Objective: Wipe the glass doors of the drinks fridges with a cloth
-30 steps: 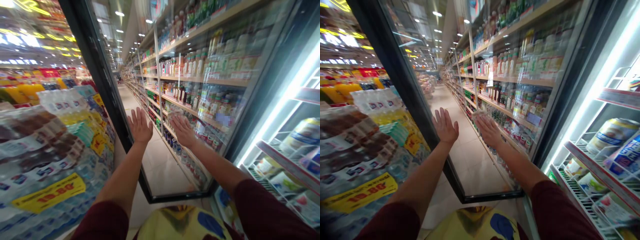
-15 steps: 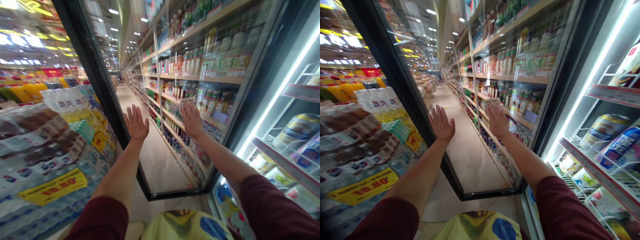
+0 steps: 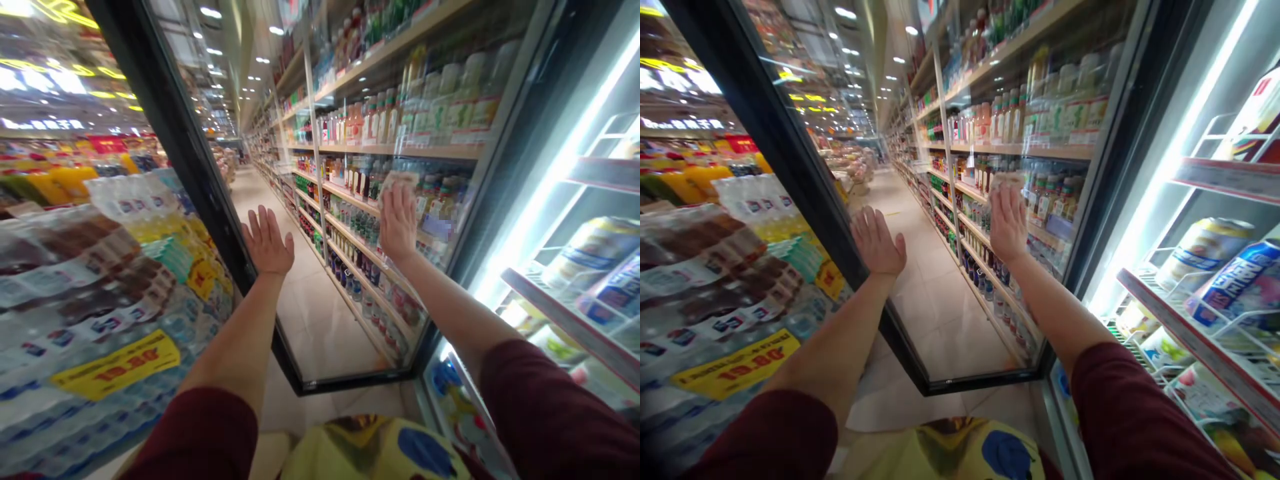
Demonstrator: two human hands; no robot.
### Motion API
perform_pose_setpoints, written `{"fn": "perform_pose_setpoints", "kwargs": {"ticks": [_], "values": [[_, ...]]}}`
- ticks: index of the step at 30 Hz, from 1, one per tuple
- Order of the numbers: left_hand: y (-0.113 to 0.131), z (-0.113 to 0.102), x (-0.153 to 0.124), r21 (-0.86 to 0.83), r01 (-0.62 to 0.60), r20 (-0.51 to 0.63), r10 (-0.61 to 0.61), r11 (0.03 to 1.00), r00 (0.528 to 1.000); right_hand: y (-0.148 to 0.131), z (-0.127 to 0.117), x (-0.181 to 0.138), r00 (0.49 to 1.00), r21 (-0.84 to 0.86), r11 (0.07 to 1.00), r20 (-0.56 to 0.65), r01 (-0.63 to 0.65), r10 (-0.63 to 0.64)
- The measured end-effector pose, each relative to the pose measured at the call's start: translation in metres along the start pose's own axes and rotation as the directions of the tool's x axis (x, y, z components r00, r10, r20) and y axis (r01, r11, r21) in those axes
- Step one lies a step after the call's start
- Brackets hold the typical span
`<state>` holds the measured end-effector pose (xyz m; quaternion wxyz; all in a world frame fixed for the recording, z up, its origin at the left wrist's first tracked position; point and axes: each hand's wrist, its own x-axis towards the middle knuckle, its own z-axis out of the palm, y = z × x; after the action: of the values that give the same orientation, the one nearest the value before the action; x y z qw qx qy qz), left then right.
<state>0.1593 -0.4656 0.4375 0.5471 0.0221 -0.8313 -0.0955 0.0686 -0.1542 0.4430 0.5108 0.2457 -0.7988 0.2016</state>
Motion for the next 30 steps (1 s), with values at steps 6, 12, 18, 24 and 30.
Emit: {"fn": "perform_pose_setpoints", "kwargs": {"ticks": [6, 12, 18, 24, 30], "values": [[0.000, -0.001, -0.001, -0.011, -0.006, -0.009, 0.005, 1.000, 1.000, 0.006, 0.011, -0.039, 1.000, -0.004, 1.000, -0.011, -0.021, 0.021], [-0.001, 0.001, -0.002, -0.018, -0.010, -0.013, 0.009, 1.000, 1.000, 0.025, -0.003, -0.013, 0.997, -0.027, 0.998, -0.045, -0.062, 0.061], [0.001, -0.002, -0.002, -0.039, 0.010, 0.015, -0.010, 0.999, 1.000, 0.027, -0.001, -0.037, 0.989, -0.017, 0.990, -0.048, -0.140, 0.139], [0.004, -0.005, -0.002, -0.041, 0.010, 0.025, -0.009, 0.999, 1.000, 0.041, -0.002, -0.029, 0.994, -0.003, 0.995, -0.057, -0.096, 0.096], [0.005, -0.007, -0.002, -0.022, 0.012, 0.023, -0.012, 1.000, 1.000, 0.051, -0.003, -0.010, 0.976, -0.003, 0.992, -0.181, -0.125, 0.122]]}}
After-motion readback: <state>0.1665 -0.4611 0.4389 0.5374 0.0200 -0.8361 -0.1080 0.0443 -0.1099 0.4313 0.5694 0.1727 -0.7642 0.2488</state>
